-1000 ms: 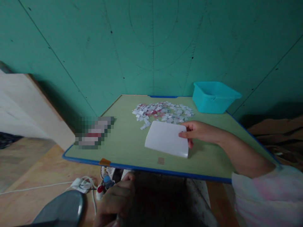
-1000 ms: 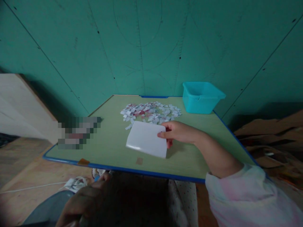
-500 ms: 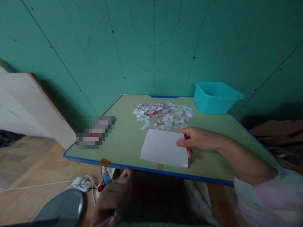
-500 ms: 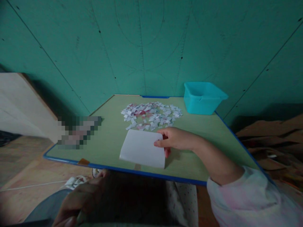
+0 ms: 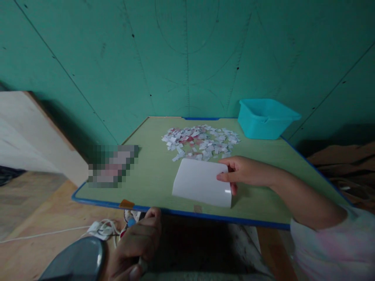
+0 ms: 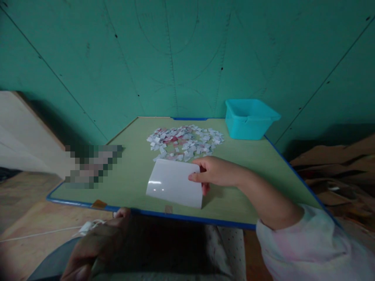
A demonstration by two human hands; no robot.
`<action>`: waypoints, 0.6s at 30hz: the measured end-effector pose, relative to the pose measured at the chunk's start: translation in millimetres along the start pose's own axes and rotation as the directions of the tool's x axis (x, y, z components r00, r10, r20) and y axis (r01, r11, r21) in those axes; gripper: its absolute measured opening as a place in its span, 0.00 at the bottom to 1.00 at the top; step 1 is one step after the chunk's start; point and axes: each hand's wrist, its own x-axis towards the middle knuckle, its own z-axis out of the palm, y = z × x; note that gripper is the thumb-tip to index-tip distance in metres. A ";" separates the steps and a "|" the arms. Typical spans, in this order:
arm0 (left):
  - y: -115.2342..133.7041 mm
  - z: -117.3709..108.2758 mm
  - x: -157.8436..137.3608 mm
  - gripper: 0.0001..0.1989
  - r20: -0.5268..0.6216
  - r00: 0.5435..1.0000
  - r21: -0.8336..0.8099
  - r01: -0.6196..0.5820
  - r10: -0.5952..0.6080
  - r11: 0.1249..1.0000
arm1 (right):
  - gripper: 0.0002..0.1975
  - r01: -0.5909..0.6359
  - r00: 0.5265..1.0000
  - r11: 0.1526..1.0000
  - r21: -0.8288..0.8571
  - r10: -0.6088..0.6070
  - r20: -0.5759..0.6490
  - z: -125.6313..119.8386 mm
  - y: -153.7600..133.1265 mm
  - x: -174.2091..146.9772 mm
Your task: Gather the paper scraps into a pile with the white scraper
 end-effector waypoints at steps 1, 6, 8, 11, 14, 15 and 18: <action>1.7 0.3 3.4 0.22 0.032 0.999 -0.004 -0.013 0.014 1.000 | 0.15 0.001 1.000 1.000 -0.008 -0.001 0.010 1.5 -0.9 -0.3; 14.8 6.6 18.3 0.19 0.084 0.996 -0.019 -0.035 0.036 0.999 | 0.14 0.003 0.999 1.000 -0.021 -0.002 0.051 7.1 -6.5 -1.8; 16.2 7.3 21.0 0.19 0.100 0.994 -0.024 -0.034 0.036 0.999 | 0.14 0.001 0.998 1.000 -0.006 -0.001 0.065 8.6 -7.0 -1.7; 10.4 5.3 19.7 0.20 0.133 0.989 -0.053 -0.056 0.062 0.997 | 0.14 -0.013 0.997 1.000 0.011 0.012 0.079 10.5 -6.8 -1.5; 2.7 3.9 15.3 0.20 0.129 0.990 -0.052 -0.055 0.061 0.997 | 0.12 -0.023 0.997 1.000 0.014 0.022 0.080 11.8 -7.3 -2.1; 1.0 4.0 14.2 0.20 0.127 0.989 -0.051 -0.066 0.072 0.996 | 0.12 -0.025 0.996 1.000 0.016 0.023 0.081 12.1 -7.8 -2.3; -0.5 5.1 14.6 0.20 0.123 0.986 -0.050 -0.106 0.111 0.993 | 0.11 -0.028 0.996 0.999 0.019 0.027 0.086 12.4 -9.7 -3.0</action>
